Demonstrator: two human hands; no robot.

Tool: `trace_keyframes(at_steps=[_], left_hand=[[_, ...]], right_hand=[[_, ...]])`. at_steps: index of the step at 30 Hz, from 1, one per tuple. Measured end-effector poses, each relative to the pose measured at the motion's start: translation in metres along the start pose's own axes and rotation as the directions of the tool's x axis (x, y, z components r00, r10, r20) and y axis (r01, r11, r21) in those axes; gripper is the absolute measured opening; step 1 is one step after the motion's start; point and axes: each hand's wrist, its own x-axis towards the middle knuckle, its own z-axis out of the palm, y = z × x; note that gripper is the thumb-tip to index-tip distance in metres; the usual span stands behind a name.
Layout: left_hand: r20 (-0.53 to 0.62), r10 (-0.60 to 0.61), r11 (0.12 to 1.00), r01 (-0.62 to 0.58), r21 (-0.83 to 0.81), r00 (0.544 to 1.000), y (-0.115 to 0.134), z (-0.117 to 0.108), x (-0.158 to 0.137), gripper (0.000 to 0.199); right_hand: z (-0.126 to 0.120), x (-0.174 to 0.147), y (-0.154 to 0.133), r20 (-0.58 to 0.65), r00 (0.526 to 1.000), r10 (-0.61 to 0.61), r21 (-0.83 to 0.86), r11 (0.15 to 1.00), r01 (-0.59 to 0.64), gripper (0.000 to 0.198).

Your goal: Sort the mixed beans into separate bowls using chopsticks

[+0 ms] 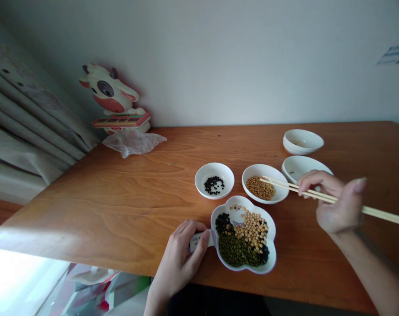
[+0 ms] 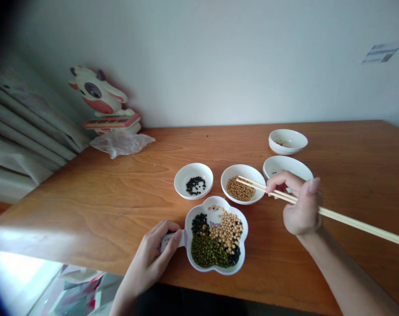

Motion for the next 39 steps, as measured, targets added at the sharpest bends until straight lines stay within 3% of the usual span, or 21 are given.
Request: trace_keyframes(at_steps=[2,5,11,14,20,26,32,36,39], left_hand=[[-0.002,-0.002,1.0,0.002,0.001,1.0,0.0,0.0,0.0,0.029],[-0.003,-0.002,1.0,0.002,0.004,1.0,0.0,0.0,0.0,0.029],[-0.01,0.0,1.0,0.0,0.006,1.0,0.001,0.0,0.0,0.029],[-0.008,0.0,1.0,0.0,0.011,1.0,0.001,0.0,0.0,0.029],[-0.004,-0.006,1.0,0.006,0.01,1.0,-0.001,0.0,0.0,0.029],[-0.008,-0.004,1.0,0.004,0.01,1.0,0.0,0.0,0.0,0.029],[-0.004,-0.004,1.0,0.004,-0.002,1.0,0.001,0.0,0.001,0.029],[-0.001,0.002,1.0,-0.002,-0.006,1.0,0.001,0.0,0.0,0.029],[-0.005,0.004,1.0,-0.004,-0.003,1.0,0.001,0.0,0.0,0.028]], right_hand=[[0.002,-0.001,-0.001,0.03,1.0,-0.007,-0.004,1.0,0.008,0.075],[0.011,-0.006,-0.007,0.176,0.984,-0.023,0.027,0.999,0.018,0.076],[0.027,-0.02,-0.01,0.494,0.869,0.014,-0.003,1.0,-0.015,0.074],[0.031,-0.021,-0.011,0.544,0.839,0.025,-0.033,0.999,-0.008,0.073],[0.035,-0.02,-0.011,0.559,0.829,0.033,-0.07,0.998,0.007,0.069],[0.035,-0.021,-0.01,0.54,0.841,0.037,-0.052,0.999,-0.01,0.064],[0.035,-0.021,-0.01,0.45,0.892,0.036,0.016,0.999,-0.048,0.066],[0.021,-0.013,-0.012,0.263,0.965,0.004,0.087,0.996,-0.028,0.076],[0.011,-0.008,-0.013,0.047,0.998,-0.032,0.109,0.994,0.027,0.079]])
